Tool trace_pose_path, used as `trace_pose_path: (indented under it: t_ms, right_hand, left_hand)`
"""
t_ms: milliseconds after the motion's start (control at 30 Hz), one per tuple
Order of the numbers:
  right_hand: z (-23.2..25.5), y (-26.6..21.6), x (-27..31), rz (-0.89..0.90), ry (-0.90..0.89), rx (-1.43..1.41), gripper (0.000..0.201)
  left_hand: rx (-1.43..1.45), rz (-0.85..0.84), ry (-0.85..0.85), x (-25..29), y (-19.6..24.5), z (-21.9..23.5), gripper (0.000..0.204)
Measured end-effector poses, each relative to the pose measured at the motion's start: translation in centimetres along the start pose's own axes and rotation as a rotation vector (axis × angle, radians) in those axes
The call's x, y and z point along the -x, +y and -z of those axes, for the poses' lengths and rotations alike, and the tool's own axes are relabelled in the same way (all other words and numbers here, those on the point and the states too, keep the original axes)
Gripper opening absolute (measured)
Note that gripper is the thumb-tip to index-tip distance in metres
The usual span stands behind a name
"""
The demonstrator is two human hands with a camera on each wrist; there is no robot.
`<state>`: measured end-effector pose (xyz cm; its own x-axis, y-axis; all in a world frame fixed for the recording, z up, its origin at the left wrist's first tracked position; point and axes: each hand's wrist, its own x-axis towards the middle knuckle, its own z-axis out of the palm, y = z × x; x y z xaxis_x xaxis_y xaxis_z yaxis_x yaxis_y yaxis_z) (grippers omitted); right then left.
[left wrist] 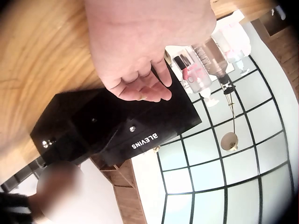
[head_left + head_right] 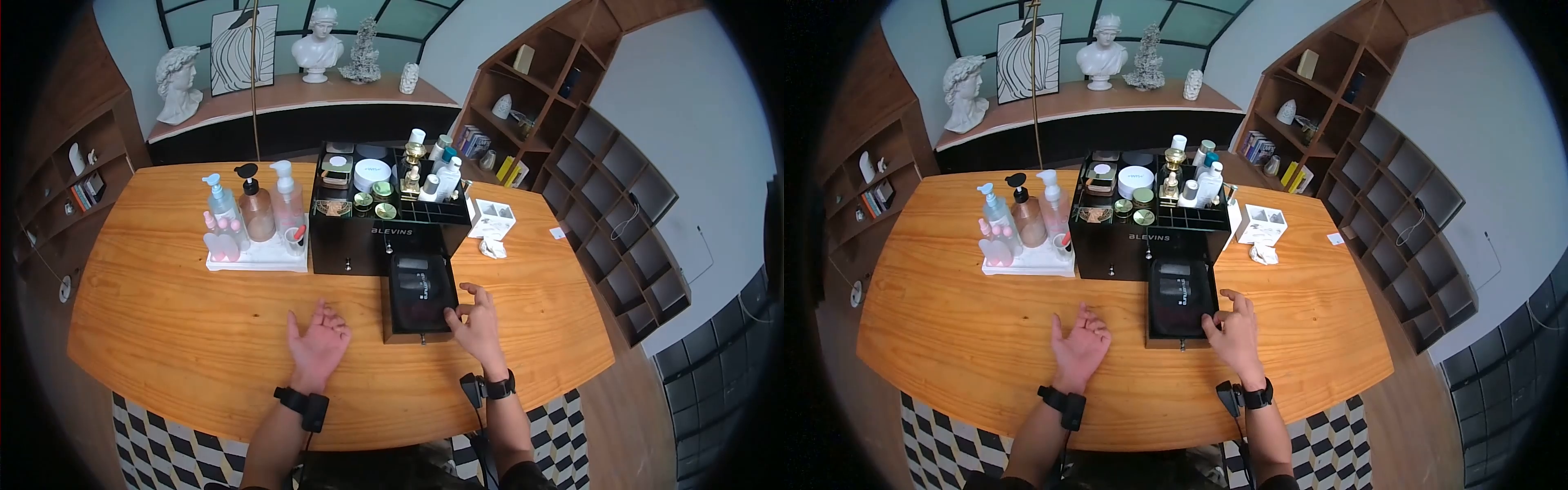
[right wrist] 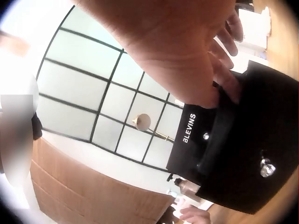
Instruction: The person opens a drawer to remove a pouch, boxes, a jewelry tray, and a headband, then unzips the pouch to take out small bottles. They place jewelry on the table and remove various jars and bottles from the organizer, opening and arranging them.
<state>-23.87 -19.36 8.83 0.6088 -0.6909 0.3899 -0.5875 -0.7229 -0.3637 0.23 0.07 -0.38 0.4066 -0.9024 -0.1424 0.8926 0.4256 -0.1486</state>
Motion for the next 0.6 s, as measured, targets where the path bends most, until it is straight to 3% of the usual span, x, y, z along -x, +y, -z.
trace_pose_path:
  t_ms: [67,100,167,300,367,433,500,600]
  right_hand:
    - [-0.7,0.9,-0.7,-0.036,0.055,-0.26,0.025]
    - [-1.2,1.3,-1.3,-0.035,0.054,-0.262,0.025]
    - [-1.6,1.4,-2.3,-0.244,0.006,-0.76,0.026]
    - [-0.9,0.9,-3.3,-0.349,0.075,-1.045,0.03]
    - [-0.5,1.0,-3.5,-0.53,0.127,-1.376,0.032]
    - [0.2,0.2,-3.8,-0.59,0.137,-1.455,0.029]
    - [1.3,-1.2,-4.4,-0.76,0.22,-1.578,0.027]
    - [1.4,-1.5,-4.2,-0.702,0.279,-1.583,0.025]
  left_hand:
    - [-0.001,-0.002,0.002,0.1,0.0,-0.1,0.061]
    - [-0.002,-0.004,0.002,0.1,0.0,-0.2,0.061]
    - [0.008,-0.01,0.007,0.1,0.1,-0.1,0.062]
    - [0.051,-0.01,0.012,0.1,0.2,-0.5,0.063]
    - [0.036,-0.015,-0.002,0.0,0.3,-0.1,0.062]
    - [0.019,-0.008,-0.009,-0.1,0.2,0.1,0.062]
    - [0.016,0.006,-0.031,-0.1,0.1,0.1,0.06]
    - [-0.002,-0.018,-0.003,-0.1,0.2,0.0,0.059]
